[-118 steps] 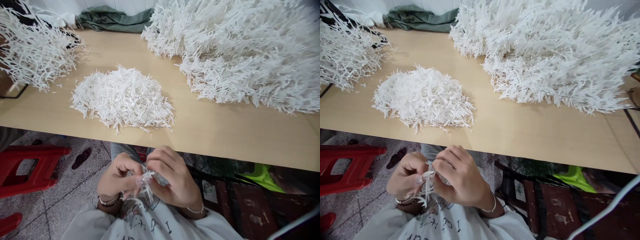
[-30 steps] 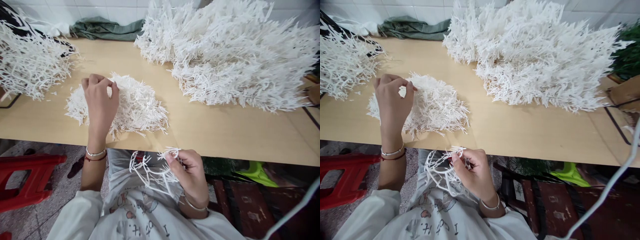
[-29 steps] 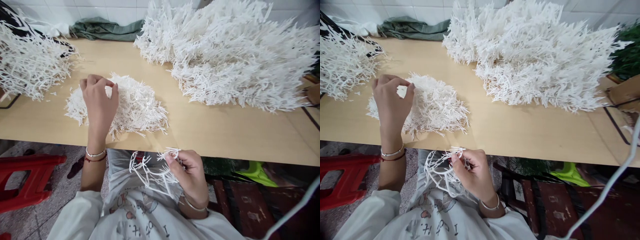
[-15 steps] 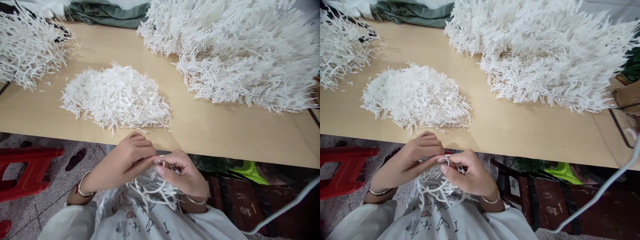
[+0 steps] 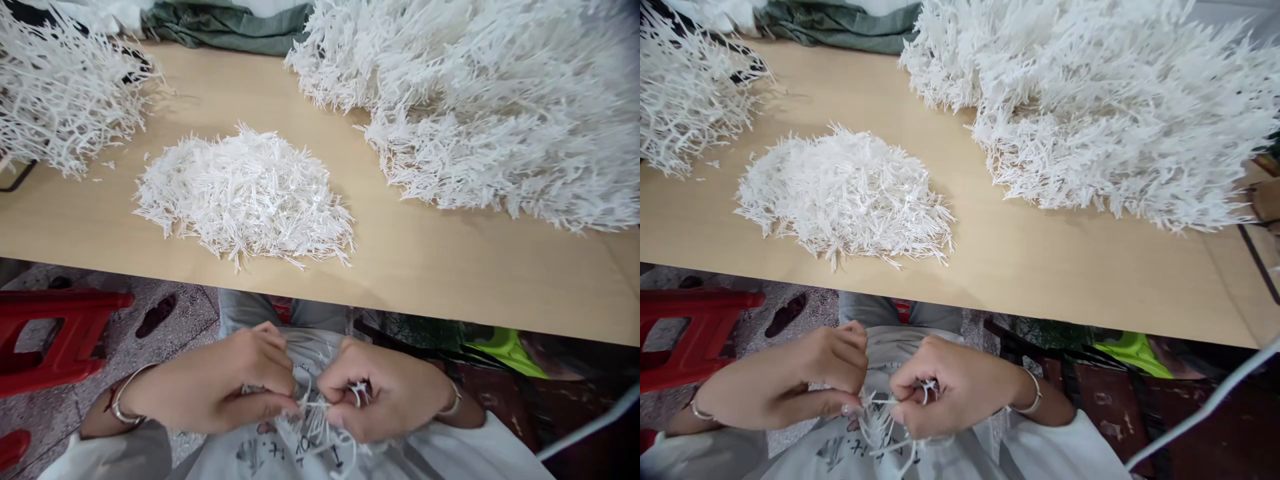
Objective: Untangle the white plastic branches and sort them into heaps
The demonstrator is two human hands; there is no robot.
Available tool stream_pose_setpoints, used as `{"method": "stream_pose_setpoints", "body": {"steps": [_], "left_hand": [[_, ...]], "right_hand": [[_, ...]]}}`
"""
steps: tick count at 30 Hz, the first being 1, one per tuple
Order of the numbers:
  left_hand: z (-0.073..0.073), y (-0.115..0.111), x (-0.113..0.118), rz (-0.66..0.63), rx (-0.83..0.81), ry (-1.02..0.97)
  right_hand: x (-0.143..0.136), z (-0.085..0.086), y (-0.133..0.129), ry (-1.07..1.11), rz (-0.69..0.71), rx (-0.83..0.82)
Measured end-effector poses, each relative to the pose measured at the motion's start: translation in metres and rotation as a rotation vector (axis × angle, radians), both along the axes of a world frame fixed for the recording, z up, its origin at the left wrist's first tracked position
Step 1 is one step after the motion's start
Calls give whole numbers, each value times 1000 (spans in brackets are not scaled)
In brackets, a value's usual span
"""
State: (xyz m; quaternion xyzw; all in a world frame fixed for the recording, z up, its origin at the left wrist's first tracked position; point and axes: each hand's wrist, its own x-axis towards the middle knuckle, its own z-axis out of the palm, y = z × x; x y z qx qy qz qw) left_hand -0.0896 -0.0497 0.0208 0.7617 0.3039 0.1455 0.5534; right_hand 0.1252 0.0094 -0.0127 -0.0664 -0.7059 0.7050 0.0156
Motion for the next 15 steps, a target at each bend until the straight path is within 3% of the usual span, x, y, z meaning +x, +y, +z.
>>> {"method": "stream_pose_setpoints", "body": {"steps": [6, 11, 15], "left_hand": [[13, -9, -12, -57, -4, 95], [19, -13, -27, 259, 292, 243], [12, -4, -12, 385, 543, 226]], "right_hand": [[21, 16, 8, -160, 149, -20], [36, 29, 15, -270, -162, 243], [19, 22, 13, -277, -230, 399]]}}
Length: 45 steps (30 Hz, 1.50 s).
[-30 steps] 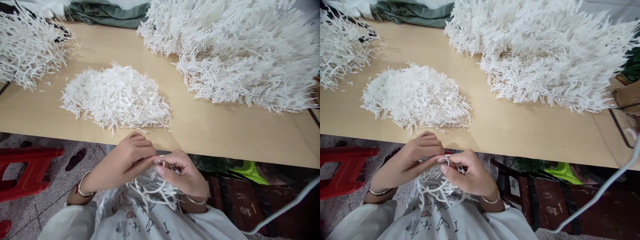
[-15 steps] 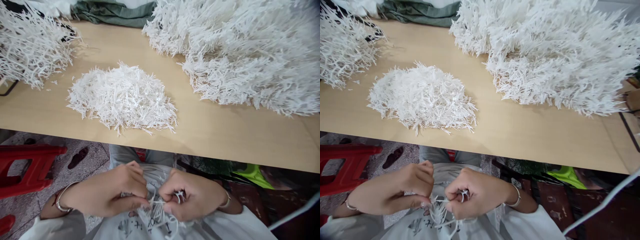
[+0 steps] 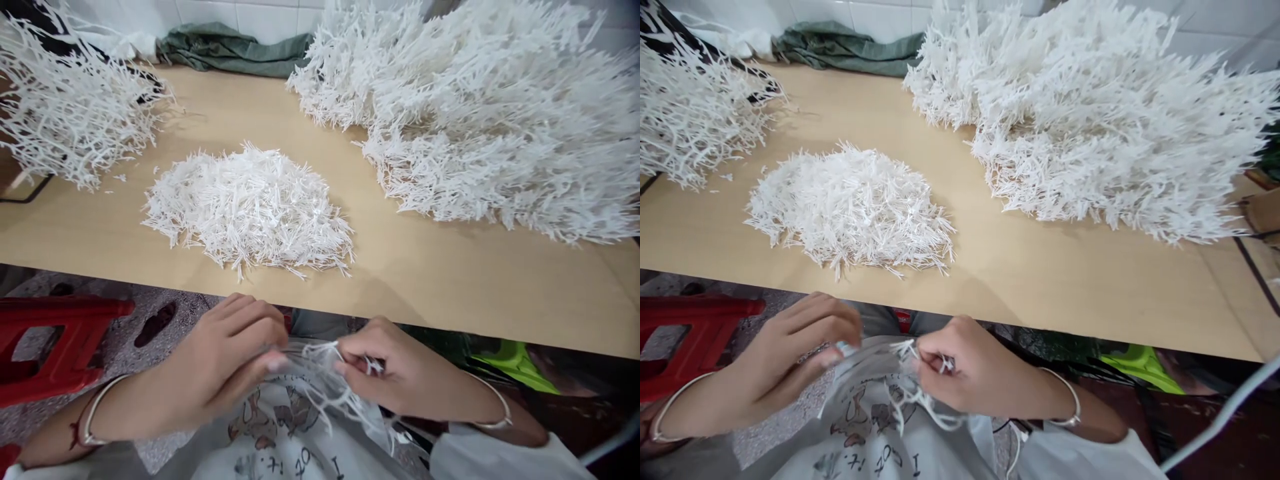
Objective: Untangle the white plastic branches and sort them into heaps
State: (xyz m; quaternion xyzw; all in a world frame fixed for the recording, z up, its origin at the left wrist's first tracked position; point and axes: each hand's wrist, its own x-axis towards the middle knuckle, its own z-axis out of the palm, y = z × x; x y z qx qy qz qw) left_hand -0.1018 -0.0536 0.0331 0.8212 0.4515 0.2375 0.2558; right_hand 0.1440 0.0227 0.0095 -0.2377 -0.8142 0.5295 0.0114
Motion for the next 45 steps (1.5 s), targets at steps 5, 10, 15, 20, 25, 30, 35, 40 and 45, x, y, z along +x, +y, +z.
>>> {"method": "stream_pose_setpoints", "body": {"steps": [5, 10, 15, 20, 25, 30, 35, 40, 45], "left_hand": [[-16, 9, 27, -68, 183, 233], [-30, 8, 27, -125, 106, 306], [-38, -1, 26, -252, -43, 353], [-46, -13, 20, -418, -183, 472], [-30, -19, -15, -128, -155, 471], [21, 17, -44, 167, 350, 318], [37, 83, -55, 436, 471, 223], [28, 128, -49, 650, 422, 153], [28, 147, -50, 692, 378, 222]], "right_hand": [[-16, -8, -3, 22, -19, 159], [-13, -4, -2, -27, 43, 191], [-16, -11, -6, -141, 187, 227], [-7, -16, -7, -243, 370, 189], [29, -9, 6, -317, 122, 112], [43, -2, 16, -312, -61, 21], [36, -6, 14, -247, -87, -27], [28, 3, 14, -132, -102, 16], [24, 12, 15, -29, -227, 67]]}}
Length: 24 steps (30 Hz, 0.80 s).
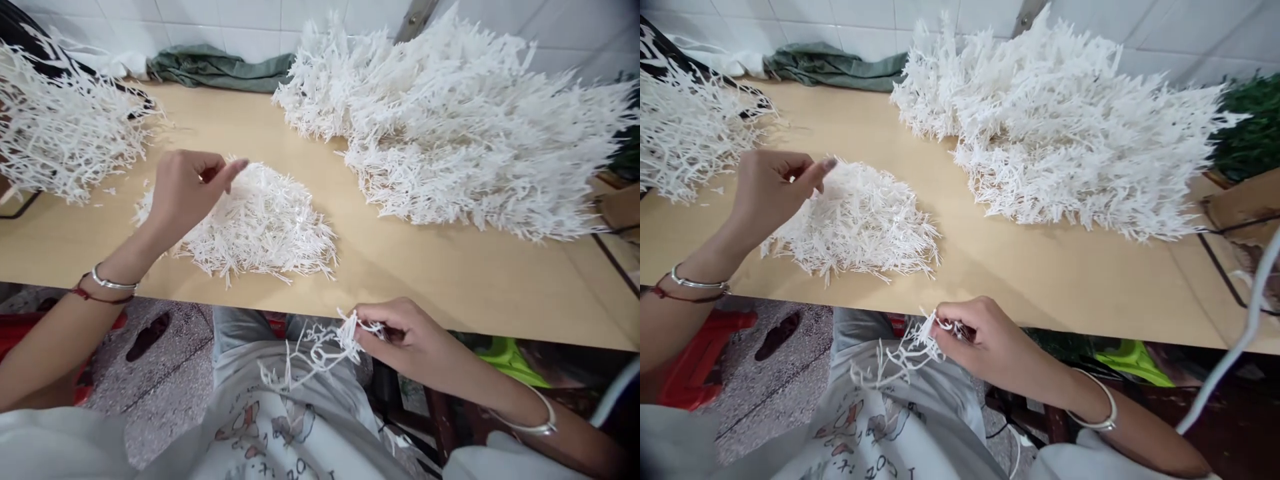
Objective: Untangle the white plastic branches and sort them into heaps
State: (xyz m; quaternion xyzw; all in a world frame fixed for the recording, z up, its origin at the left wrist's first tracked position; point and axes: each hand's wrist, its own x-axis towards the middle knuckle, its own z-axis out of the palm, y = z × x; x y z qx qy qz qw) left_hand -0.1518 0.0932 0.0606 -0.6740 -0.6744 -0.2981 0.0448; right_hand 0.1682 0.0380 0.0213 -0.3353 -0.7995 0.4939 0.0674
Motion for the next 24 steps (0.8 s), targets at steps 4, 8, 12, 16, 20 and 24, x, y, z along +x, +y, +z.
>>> {"method": "stream_pose_setpoints", "body": {"steps": [4, 8, 12, 16, 20, 24], "left_hand": [[-1, 1, -3, -10, -52, 8], [1, -19, 18, -112, 79, 57], [8, -60, 63, -584, -6, 45], [4, -92, 91, -712, -157, 221], [-13, -105, 93, -782, -264, 232], [-29, -109, 92, -849, -394, 146]], "right_hand": [[-4, 3, -1, 116, -108, 28], [-14, 9, 0, 200, -144, 52], [-26, 15, 0, 214, -135, 54], [-32, 16, -2, 196, -97, 68], [-31, 13, -3, 146, -18, 31], [-32, 10, -6, 190, 33, 32]]}}
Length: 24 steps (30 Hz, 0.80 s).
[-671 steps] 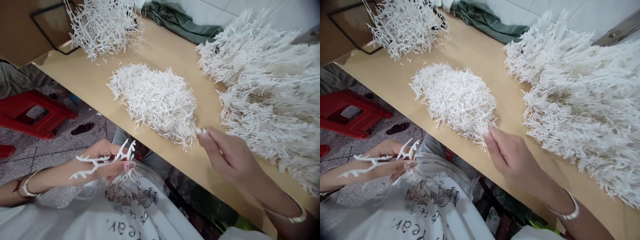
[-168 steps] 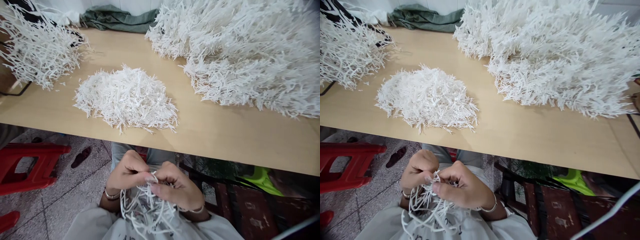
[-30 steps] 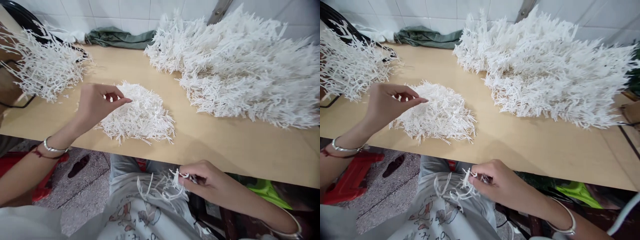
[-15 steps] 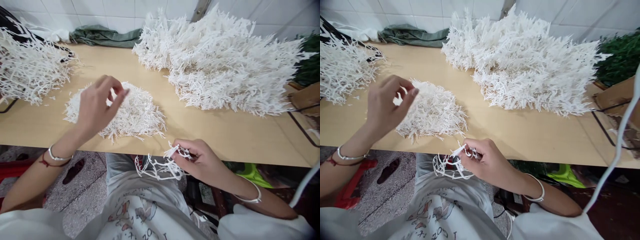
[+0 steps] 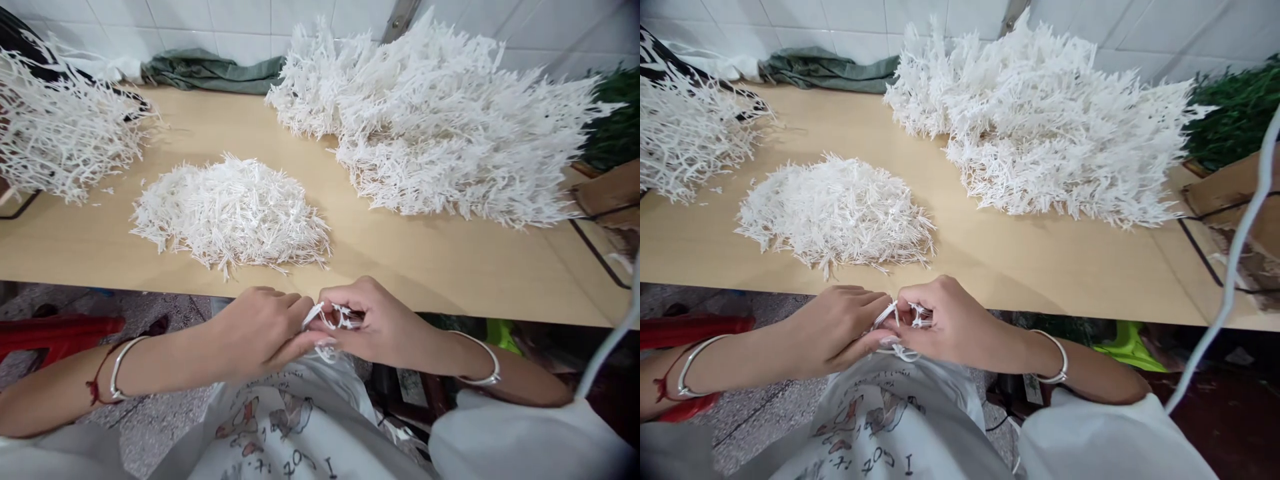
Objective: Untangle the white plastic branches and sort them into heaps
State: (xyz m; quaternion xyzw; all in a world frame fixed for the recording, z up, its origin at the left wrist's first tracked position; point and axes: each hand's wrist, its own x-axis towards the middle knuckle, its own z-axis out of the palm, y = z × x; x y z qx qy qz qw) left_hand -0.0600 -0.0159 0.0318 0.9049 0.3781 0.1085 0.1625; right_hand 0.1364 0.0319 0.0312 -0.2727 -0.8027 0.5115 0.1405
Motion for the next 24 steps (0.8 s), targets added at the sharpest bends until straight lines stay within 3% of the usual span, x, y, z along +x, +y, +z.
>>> {"method": "stream_pose_setpoints", "body": {"steps": [5, 12, 18, 24], "left_hand": [[-5, -5, -1, 14, -195, -129], [1, -5, -5, 23, -304, -252], [1, -7, -8, 25, -159, -210], [-5, -12, -20, -77, 270, 5]], "right_hand": [[-2, 5, -2, 36, -3, 108], [1, 11, -1, -89, 97, 13], [-1, 14, -2, -128, 120, 66], [4, 14, -1, -206, 273, 225]]}}
